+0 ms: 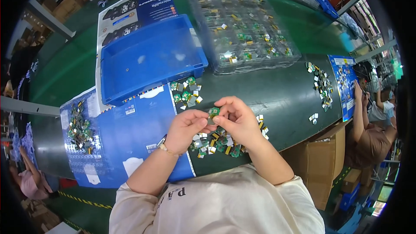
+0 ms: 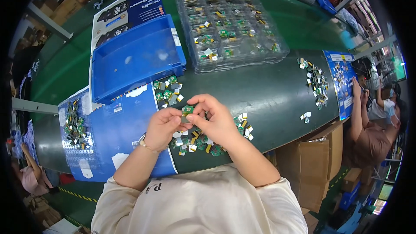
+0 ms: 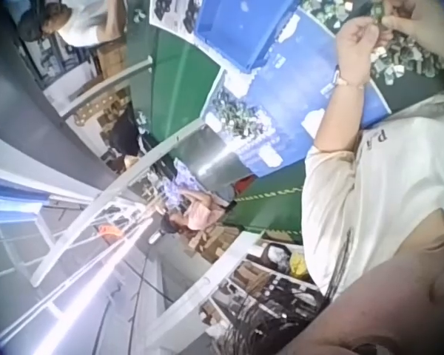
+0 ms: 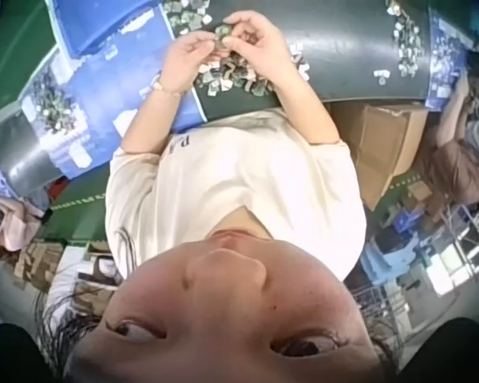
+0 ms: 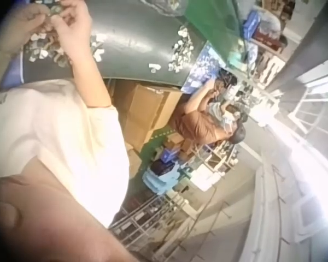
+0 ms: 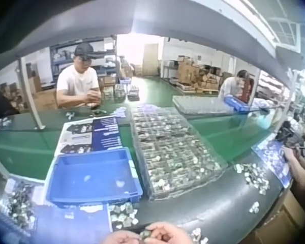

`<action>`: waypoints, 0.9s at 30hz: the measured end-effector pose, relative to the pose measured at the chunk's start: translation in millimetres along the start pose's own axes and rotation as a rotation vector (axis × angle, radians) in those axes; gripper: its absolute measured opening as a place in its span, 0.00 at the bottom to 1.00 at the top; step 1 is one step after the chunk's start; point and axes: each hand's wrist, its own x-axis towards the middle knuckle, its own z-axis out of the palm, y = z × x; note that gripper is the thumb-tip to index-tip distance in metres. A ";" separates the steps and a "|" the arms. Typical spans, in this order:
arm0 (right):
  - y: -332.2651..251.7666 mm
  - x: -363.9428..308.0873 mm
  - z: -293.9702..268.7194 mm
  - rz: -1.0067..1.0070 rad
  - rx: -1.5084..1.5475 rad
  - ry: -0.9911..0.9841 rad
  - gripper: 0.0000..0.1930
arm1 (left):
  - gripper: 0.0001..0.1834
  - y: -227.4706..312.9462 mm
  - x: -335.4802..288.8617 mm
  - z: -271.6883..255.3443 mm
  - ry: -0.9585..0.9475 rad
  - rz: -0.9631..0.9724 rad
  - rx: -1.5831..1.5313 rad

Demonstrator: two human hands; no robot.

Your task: Assembling small electronic components onto printed circuit boards at an industrial workbench.

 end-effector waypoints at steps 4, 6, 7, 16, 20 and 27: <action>-4.8 1.4 5.2 -0.122 -0.212 0.079 0.16 | 0.12 -1.5 2.2 1.0 0.046 -0.014 -0.042; -6.7 3.8 1.7 -0.478 -0.692 0.176 0.10 | 0.13 -4.9 4.4 1.6 0.106 0.054 -0.120; -6.7 7.3 1.4 -0.471 -0.689 0.171 0.10 | 0.13 -4.2 4.5 1.1 0.110 0.053 -0.127; -9.4 13.2 3.5 -0.621 -0.842 0.216 0.07 | 0.11 -8.8 2.9 0.0 0.160 0.164 -0.040; -7.1 12.8 2.3 -0.644 -0.829 0.237 0.08 | 0.11 -12.7 3.3 -1.0 0.148 0.218 0.021; -3.7 11.4 -3.6 -0.686 -0.855 0.248 0.09 | 0.11 -15.7 2.2 3.7 0.188 0.256 0.081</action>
